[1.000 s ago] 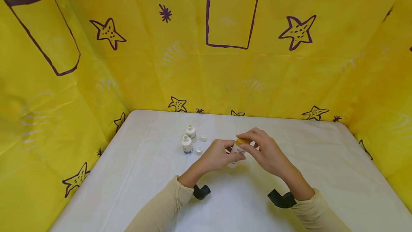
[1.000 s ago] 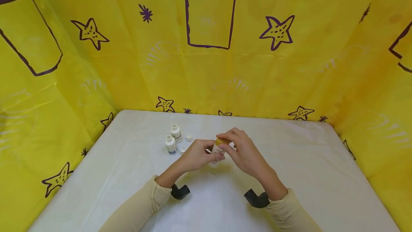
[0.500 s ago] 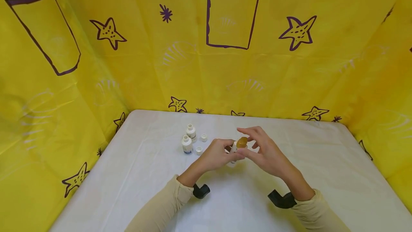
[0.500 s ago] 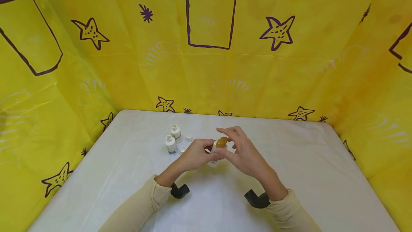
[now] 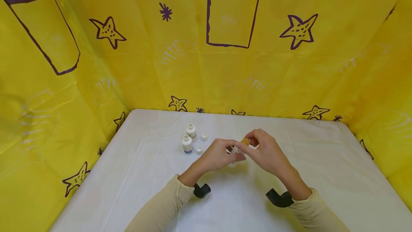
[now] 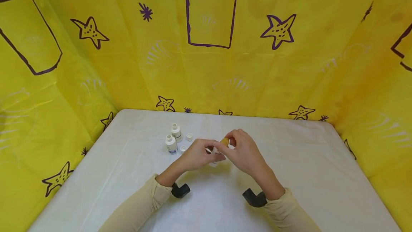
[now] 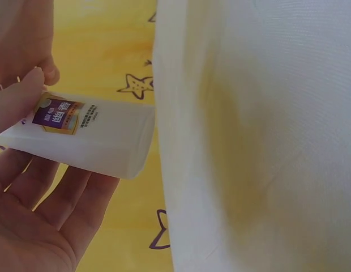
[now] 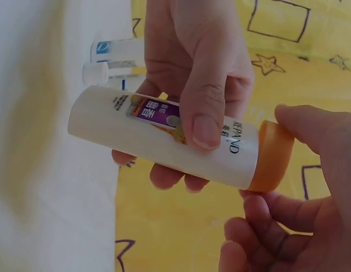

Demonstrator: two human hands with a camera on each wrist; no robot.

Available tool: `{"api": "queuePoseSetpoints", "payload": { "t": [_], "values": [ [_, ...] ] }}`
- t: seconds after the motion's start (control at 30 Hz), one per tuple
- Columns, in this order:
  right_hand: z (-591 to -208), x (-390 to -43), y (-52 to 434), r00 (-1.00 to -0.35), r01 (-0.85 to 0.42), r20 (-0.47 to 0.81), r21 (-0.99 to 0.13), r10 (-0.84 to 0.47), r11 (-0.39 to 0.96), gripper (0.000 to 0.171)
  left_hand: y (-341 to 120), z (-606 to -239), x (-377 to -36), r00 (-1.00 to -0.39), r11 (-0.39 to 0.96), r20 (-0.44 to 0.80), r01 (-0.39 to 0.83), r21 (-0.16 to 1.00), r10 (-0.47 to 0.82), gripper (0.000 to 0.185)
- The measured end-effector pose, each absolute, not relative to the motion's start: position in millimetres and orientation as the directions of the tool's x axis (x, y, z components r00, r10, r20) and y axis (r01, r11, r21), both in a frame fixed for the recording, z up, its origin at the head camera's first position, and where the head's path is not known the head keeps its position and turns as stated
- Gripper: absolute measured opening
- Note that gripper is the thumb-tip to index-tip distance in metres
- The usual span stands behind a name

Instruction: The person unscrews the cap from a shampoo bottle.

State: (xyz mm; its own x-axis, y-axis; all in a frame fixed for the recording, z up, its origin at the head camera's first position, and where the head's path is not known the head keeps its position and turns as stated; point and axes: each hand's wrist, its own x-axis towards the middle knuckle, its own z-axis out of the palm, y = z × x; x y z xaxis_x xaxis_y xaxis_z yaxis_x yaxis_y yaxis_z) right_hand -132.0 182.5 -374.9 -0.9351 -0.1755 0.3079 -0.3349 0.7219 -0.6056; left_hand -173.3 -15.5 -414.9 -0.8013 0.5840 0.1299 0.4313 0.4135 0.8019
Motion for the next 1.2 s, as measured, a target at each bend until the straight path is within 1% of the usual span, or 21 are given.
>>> {"api": "queuePoseSetpoints", "payload": {
  "t": [0.13, 0.33, 0.43, 0.5, 0.63, 0.73, 0.87, 0.97, 1.07, 1.2],
  "values": [
    [-372.6, -131.9, 184.7, -0.904, -0.416, 0.354, -0.603, -0.239, 0.681, 0.032, -15.7, -412.4, -172.5, -0.815, 0.403, 0.118, 0.401, 0.823, 0.568, 0.023],
    [-366.8, -132.1, 193.1, -0.819, -0.573, 0.422, -0.588, -0.388, 0.571, 0.037, -18.1, -409.4, -172.7, -0.828, 0.404, 0.078, 0.35, 0.845, 0.555, 0.022],
    [-365.1, -132.3, 195.8, -0.79, -0.613, 0.429, -0.57, -0.437, 0.548, 0.038, -19.3, -409.3, -173.9, -0.826, 0.406, 0.075, 0.35, 0.844, 0.558, 0.023],
    [-364.8, -132.5, 196.5, -0.787, -0.616, 0.422, -0.571, -0.45, 0.543, 0.039, -19.5, -409.9, -174.5, -0.823, 0.401, 0.077, 0.354, 0.845, 0.562, 0.024],
    [-364.7, -132.1, 198.3, -0.806, -0.589, 0.381, -0.601, -0.454, 0.54, 0.041, -19.4, -411.0, -174.6, -0.82, 0.396, 0.072, 0.349, 0.849, 0.568, 0.027],
    [-363.6, -131.9, 200.1, -0.827, -0.556, 0.358, -0.629, -0.433, 0.543, 0.043, -20.2, -410.2, -174.7, -0.821, 0.393, 0.068, 0.343, 0.853, 0.567, 0.028],
    [-362.4, -133.4, 199.0, -0.872, -0.489, 0.345, -0.637, -0.346, 0.596, 0.04, -21.9, -409.5, -176.1, -0.835, 0.4, 0.065, 0.328, 0.856, 0.547, 0.029],
    [-362.4, -134.7, 195.0, -0.915, -0.402, 0.311, -0.635, -0.258, 0.66, 0.037, -22.5, -410.5, -177.2, -0.842, 0.4, 0.072, 0.327, 0.856, 0.535, 0.03],
    [-362.9, -135.0, 190.6, -0.949, -0.309, 0.253, -0.634, -0.187, 0.709, 0.041, -21.6, -412.3, -177.2, -0.836, 0.394, 0.095, 0.351, 0.85, 0.54, 0.027],
    [-364.3, -133.8, 186.3, -0.97, -0.24, 0.189, -0.611, -0.156, 0.754, 0.047, -19.5, -414.3, -176.2, -0.818, 0.4, 0.132, 0.405, 0.822, 0.559, 0.019]
  ]
}}
